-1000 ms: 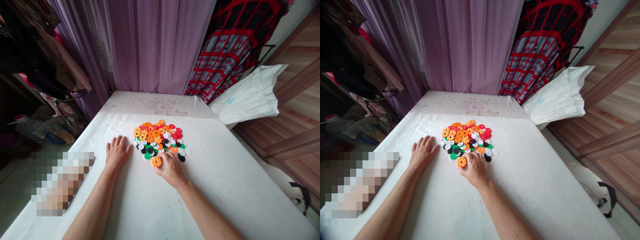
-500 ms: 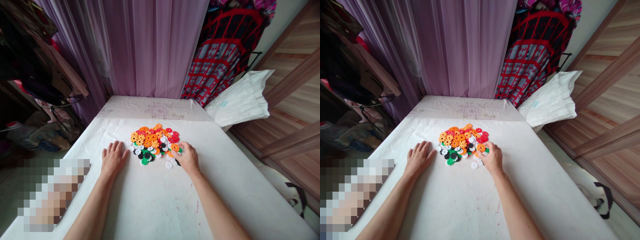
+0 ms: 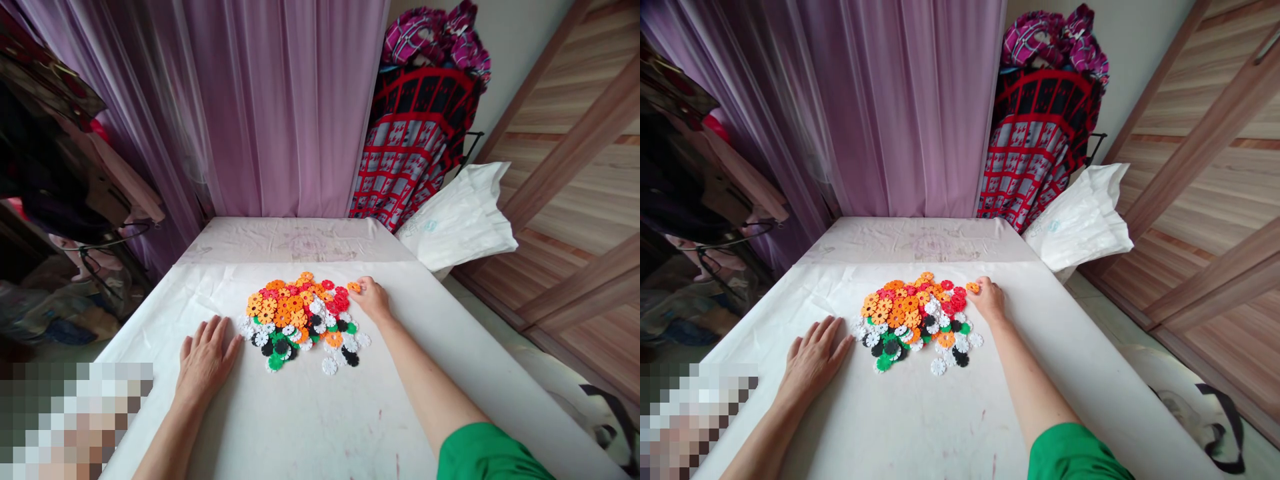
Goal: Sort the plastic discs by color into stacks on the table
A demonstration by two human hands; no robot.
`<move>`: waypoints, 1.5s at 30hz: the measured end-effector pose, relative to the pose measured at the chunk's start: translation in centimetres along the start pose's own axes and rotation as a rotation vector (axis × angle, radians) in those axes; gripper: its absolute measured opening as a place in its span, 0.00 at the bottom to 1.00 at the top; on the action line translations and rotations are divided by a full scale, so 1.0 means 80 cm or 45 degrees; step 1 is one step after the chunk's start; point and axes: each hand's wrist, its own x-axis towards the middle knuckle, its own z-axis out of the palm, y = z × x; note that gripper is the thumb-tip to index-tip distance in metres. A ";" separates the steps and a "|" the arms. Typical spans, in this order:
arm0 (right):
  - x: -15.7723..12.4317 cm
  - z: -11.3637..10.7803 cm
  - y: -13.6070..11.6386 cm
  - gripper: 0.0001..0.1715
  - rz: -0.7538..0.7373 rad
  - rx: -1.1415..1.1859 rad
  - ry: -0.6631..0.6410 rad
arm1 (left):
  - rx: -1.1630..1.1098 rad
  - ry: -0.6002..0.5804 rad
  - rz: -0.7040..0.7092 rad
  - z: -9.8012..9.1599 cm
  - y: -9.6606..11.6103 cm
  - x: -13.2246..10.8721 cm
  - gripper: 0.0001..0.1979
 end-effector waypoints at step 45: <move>-0.126 -0.035 -0.080 0.10 -0.654 0.216 -0.019 | -0.333 0.142 -0.170 0.002 0.025 0.022 0.22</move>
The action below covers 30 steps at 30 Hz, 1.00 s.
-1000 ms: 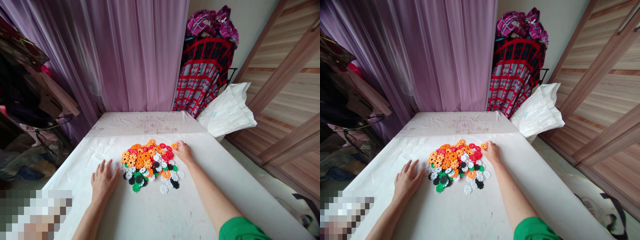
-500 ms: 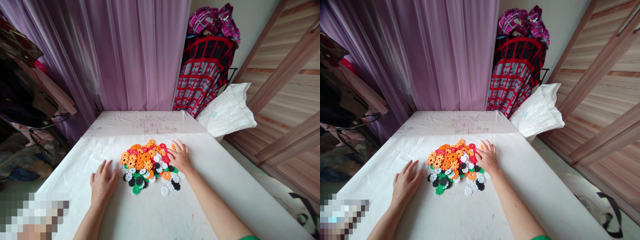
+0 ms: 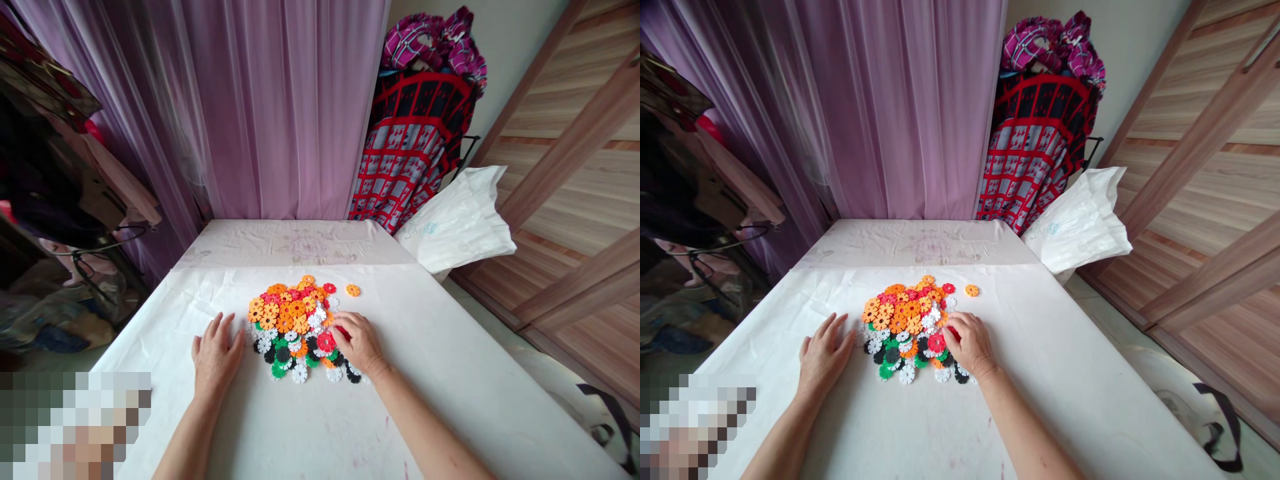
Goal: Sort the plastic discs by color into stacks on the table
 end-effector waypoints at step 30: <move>0.080 0.015 0.051 0.13 0.343 -0.311 0.055 | -0.004 -0.031 0.021 -0.001 -0.001 0.000 0.22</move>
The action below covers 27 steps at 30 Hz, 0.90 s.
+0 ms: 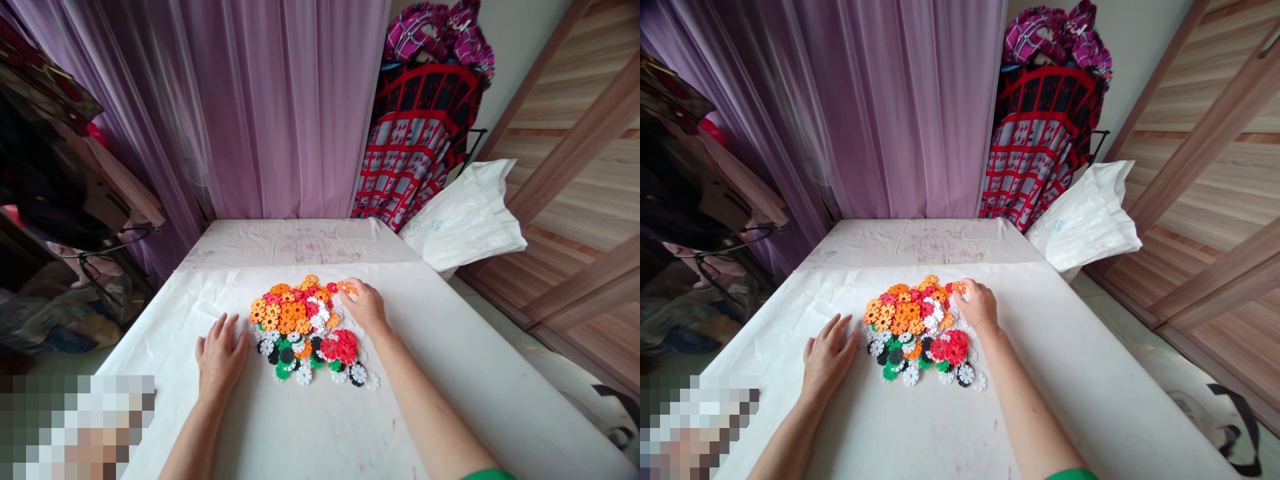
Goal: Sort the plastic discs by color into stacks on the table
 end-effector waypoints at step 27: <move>0.008 0.008 0.059 0.18 0.201 -0.234 -0.178 | 0.059 0.019 0.054 0.005 -0.005 0.001 0.22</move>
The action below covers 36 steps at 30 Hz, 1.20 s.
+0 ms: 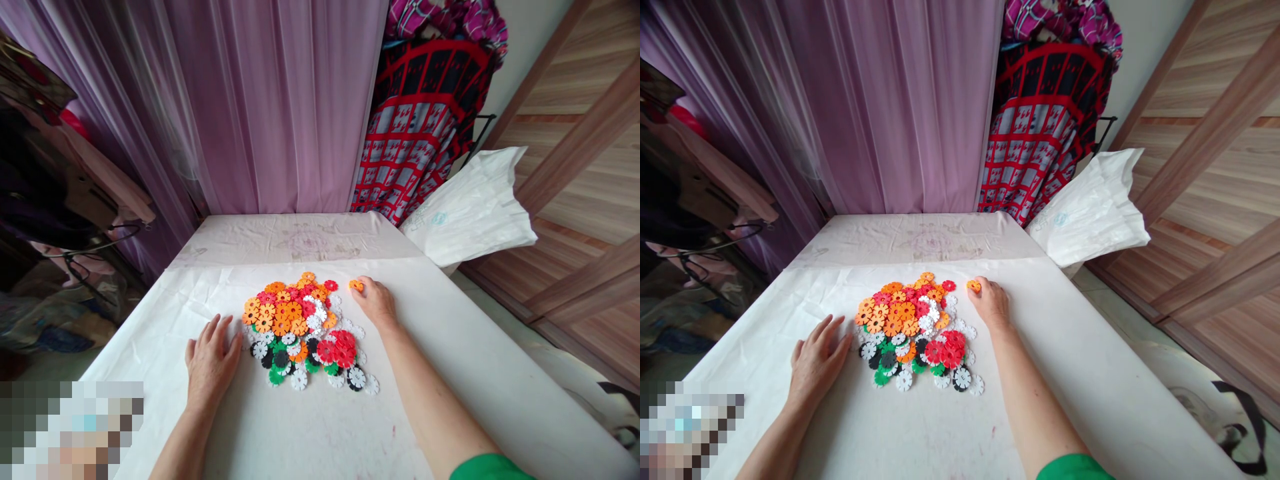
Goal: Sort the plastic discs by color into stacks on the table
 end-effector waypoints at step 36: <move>-0.053 -0.021 -0.038 0.01 -0.482 0.716 0.022 | -0.034 -0.012 -0.042 -0.007 0.007 0.001 0.21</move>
